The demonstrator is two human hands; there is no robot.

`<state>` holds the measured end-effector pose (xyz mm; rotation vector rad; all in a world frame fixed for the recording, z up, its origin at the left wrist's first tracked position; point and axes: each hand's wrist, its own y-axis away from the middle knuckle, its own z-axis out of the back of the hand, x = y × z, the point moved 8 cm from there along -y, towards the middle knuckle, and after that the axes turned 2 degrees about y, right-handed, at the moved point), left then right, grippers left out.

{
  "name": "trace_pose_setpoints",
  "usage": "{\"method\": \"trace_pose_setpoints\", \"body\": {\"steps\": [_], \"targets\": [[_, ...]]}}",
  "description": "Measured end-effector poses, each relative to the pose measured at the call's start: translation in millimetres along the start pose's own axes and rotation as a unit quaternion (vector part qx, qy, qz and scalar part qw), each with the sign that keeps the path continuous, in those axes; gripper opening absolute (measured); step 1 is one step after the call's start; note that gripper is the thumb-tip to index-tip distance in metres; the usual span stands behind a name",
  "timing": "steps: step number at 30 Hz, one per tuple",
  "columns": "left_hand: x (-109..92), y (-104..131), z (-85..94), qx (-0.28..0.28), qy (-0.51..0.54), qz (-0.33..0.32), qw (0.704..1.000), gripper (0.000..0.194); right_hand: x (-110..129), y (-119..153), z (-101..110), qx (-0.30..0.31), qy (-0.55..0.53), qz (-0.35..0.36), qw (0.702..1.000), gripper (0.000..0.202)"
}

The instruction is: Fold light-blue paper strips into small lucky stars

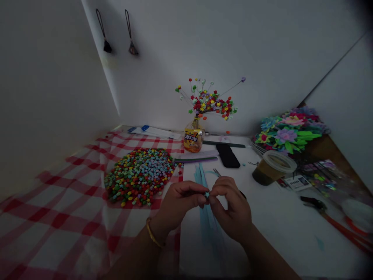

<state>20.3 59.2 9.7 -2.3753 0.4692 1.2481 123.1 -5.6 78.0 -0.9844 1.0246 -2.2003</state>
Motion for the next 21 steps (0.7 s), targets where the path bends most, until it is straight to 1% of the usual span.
{"method": "trace_pose_setpoints", "body": {"steps": [2, 5, 8, 10, 13, 16, 21], "targets": [[-2, 0, -0.7, 0.011, -0.013, -0.016, 1.0, 0.013, -1, 0, 0, 0.0, -0.017, -0.009, 1.0, 0.012], [-6, 0, -2.1, 0.022, -0.029, -0.038, 0.999, 0.01, 2, -2, 0, -0.002, -0.008, 0.016, 1.0, 0.013], [-3, 0, -1.6, 0.017, -0.03, -0.021, 0.999, 0.016, 7, -4, 4, -0.024, 0.025, 0.037, 0.999, 0.014], [-2, 0, -1.2, 0.012, -0.033, -0.014, 0.999, 0.016, 9, -5, 5, -0.035, 0.047, 0.045, 0.997, 0.013], [-4, 0, -1.2, 0.015, -0.034, -0.029, 0.999, 0.013, 12, -7, 7, -0.04, 0.065, 0.055, 0.996, 0.012], [-5, 0, -0.4, 0.015, -0.029, -0.041, 0.999, 0.015, 14, -7, 8, -0.045, 0.065, 0.06, 0.995, 0.013], [-6, -1, -2.1, 0.013, -0.034, -0.04, 0.999, 0.014, 16, -6, 8, -0.049, 0.062, 0.065, 0.995, 0.013]]}}
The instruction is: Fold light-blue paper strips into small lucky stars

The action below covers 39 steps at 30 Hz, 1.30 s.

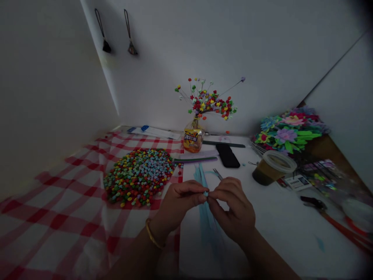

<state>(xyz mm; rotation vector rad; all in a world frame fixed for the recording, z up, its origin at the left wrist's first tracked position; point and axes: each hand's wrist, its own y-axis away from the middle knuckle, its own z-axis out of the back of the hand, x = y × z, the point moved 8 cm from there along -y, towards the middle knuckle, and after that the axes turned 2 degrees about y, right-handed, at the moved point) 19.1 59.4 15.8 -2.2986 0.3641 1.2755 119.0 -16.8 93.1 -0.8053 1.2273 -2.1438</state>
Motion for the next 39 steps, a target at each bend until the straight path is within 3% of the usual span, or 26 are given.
{"method": "trace_pose_setpoints", "body": {"steps": [14, 26, 32, 39], "targets": [[7, 2, 1.9, 0.004, 0.022, 0.089, 0.996, 0.01, -8, 2, 0, 0.025, -0.019, -0.004, 0.999, 0.017], [6, 2, -2.5, 0.036, -0.028, 0.096, 0.994, 0.007, -4, 4, -8, 0.083, 0.006, 0.026, 0.996, 0.013], [15, 1, 6.6, -0.044, 0.039, 0.101, 0.993, 0.017, -2, 4, -4, 0.004, 0.057, -0.003, 0.998, 0.014], [5, 0, 7.2, -0.043, 0.02, 0.102, 0.994, 0.012, -6, 2, -4, 0.033, -0.011, -0.009, 0.999, 0.011]]}}
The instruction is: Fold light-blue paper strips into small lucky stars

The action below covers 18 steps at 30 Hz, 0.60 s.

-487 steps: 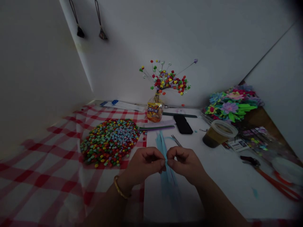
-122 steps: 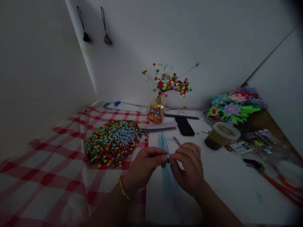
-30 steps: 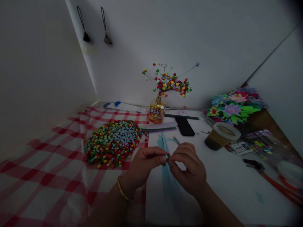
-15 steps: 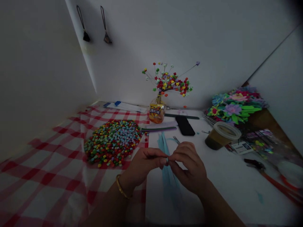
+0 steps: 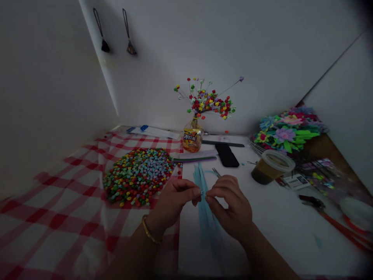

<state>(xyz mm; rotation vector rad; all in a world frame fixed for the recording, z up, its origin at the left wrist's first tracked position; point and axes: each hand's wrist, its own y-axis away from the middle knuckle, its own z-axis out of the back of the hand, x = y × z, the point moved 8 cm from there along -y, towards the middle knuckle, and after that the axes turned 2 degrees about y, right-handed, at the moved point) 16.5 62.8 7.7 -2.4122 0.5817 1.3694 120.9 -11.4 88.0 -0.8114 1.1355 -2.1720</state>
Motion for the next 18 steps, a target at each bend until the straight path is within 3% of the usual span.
{"method": "trace_pose_setpoints", "body": {"steps": [7, 18], "targets": [[5, 2, -4.9, 0.054, -0.026, 0.033, 0.998, 0.013, -1, 2, -4, 0.058, -0.017, 0.022, 0.998, 0.013], [6, 1, -4.6, 0.04, -0.016, 0.034, 0.998, 0.013, -4, 4, -10, 0.079, -0.009, 0.003, 0.997, 0.008]]}}
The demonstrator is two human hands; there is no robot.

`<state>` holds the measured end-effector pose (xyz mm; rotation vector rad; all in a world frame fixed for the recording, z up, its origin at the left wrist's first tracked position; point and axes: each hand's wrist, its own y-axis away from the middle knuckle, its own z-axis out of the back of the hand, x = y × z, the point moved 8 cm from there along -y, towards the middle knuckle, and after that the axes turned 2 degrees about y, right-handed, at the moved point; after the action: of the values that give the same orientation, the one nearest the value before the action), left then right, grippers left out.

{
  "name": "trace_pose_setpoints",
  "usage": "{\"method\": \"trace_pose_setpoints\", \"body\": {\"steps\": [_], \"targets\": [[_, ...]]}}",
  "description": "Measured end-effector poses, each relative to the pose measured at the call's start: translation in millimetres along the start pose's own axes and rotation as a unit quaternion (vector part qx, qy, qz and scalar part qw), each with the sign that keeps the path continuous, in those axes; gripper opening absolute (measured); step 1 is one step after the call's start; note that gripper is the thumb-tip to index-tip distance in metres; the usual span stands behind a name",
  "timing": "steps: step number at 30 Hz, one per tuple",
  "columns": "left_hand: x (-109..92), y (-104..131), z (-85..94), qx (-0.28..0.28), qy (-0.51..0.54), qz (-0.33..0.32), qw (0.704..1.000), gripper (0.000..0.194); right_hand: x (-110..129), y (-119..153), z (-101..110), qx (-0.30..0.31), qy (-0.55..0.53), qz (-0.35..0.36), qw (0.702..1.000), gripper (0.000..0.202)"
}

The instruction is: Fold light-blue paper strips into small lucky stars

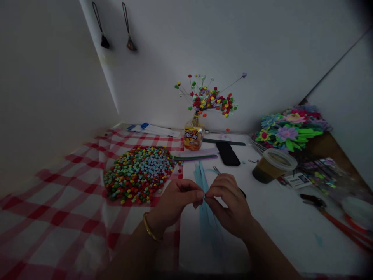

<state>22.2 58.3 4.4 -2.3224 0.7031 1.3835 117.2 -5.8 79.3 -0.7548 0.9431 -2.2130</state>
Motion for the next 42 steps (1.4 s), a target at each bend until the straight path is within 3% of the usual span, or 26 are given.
{"method": "trace_pose_setpoints", "body": {"steps": [8, 15, 20, 28, 32, 36, 42], "targets": [[-1, 0, 2.9, -0.01, -0.012, -0.004, 1.0, 0.014, 4, 1, -5, 0.007, 0.044, 0.015, 0.999, 0.012], [5, -2, 4.5, -0.057, 0.061, -0.032, 0.996, 0.022, 7, 2, 5, -0.094, 0.107, -0.018, 0.99, 0.012], [-4, -1, 4.7, -0.048, 0.02, -0.054, 0.997, 0.015, 5, -1, 8, -0.08, 0.041, 0.004, 0.996, 0.011], [-5, 1, -3.9, 0.001, -0.032, -0.012, 0.999, 0.015, 3, 2, 3, -0.02, 0.008, 0.019, 1.0, 0.012], [0, 0, -3.3, -0.007, -0.026, -0.017, 1.0, 0.014, 10, 4, 2, -0.043, 0.081, 0.032, 0.995, 0.012], [7, -2, 3.6, -0.055, 0.024, -0.03, 0.998, 0.013, 10, 6, 5, -0.099, 0.17, 0.011, 0.98, 0.008], [-2, -2, 5.7, -0.056, 0.033, -0.052, 0.997, 0.01, 3, 1, 7, -0.073, 0.042, 0.012, 0.996, 0.009]]}}
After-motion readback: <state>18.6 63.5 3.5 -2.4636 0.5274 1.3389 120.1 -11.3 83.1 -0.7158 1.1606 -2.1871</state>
